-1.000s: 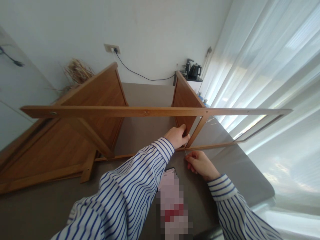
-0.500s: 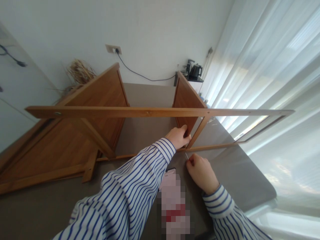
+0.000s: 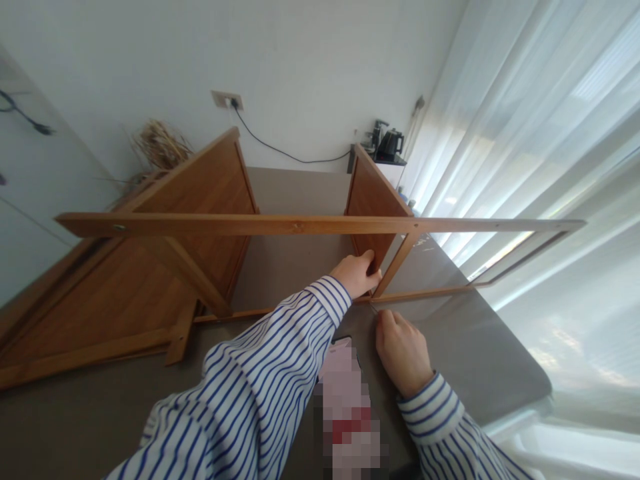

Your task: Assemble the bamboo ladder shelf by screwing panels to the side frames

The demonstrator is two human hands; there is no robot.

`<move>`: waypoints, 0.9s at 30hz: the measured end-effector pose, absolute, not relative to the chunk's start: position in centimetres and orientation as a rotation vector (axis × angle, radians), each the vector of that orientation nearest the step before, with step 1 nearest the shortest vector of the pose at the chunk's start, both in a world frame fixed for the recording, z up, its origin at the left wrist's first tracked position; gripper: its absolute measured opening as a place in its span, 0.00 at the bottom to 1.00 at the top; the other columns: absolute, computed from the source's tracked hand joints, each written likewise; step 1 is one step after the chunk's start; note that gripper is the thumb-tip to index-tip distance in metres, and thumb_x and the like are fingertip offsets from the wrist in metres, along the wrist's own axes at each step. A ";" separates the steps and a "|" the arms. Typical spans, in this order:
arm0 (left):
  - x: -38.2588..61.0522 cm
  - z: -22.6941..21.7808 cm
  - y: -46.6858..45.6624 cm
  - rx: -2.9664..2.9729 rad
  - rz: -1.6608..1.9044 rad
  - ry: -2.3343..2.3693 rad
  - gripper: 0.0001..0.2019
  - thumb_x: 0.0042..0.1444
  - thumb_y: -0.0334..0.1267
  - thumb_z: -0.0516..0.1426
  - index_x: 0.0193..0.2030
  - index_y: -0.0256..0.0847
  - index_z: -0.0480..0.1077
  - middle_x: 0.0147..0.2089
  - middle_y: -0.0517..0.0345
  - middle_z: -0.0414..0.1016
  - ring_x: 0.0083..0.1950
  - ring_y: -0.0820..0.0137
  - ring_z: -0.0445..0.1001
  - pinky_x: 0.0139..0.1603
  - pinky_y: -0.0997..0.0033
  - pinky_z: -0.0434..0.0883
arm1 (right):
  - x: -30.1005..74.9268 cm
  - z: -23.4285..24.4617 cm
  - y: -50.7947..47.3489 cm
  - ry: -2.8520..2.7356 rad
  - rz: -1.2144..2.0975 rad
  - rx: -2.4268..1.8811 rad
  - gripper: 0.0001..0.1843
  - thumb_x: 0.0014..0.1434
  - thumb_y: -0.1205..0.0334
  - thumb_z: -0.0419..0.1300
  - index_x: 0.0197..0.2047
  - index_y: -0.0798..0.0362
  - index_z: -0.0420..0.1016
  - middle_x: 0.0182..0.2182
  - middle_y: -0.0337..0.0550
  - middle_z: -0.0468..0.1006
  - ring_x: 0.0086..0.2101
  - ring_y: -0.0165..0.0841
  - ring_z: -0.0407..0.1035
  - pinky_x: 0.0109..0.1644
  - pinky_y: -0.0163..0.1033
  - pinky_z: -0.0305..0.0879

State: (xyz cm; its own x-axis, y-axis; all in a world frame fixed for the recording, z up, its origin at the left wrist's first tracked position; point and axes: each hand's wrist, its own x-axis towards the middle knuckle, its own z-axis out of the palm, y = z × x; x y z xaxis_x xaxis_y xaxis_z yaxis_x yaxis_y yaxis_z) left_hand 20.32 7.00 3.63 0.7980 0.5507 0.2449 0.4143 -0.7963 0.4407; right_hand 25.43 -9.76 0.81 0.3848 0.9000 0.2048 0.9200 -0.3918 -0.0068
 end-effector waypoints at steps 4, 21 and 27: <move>20.3 3.5 7.1 2.613 0.504 0.734 0.13 0.56 0.49 0.49 0.39 0.43 0.64 0.32 0.56 0.75 0.32 0.65 0.75 0.29 0.72 0.66 | 25.5 0.5 -9.8 -1.662 -0.322 -2.501 0.09 0.61 0.69 0.47 0.30 0.53 0.63 0.25 0.40 0.71 0.25 0.30 0.66 0.27 0.34 0.49; 20.1 5.0 6.1 2.602 0.455 0.821 0.11 0.55 0.47 0.51 0.39 0.42 0.65 0.33 0.56 0.76 0.35 0.65 0.75 0.33 0.72 0.68 | 25.3 0.3 -9.8 -1.698 -0.386 -2.478 0.10 0.60 0.71 0.47 0.29 0.54 0.64 0.24 0.41 0.71 0.25 0.30 0.65 0.28 0.34 0.50; 20.2 4.5 6.4 2.609 0.474 0.798 0.12 0.56 0.47 0.51 0.40 0.43 0.64 0.33 0.55 0.76 0.35 0.65 0.75 0.34 0.71 0.68 | 25.0 0.4 -9.5 -1.732 -0.324 -2.522 0.10 0.60 0.72 0.47 0.29 0.54 0.63 0.27 0.43 0.72 0.28 0.32 0.68 0.28 0.35 0.52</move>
State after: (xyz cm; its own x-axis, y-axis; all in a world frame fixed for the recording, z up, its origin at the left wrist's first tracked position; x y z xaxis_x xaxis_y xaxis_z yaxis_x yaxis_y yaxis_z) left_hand 20.20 6.38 4.50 0.7831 0.5867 0.2064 0.4622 -0.7710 0.4380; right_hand 25.03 -9.55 0.35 0.3447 0.9150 0.2095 0.9288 -0.3648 0.0647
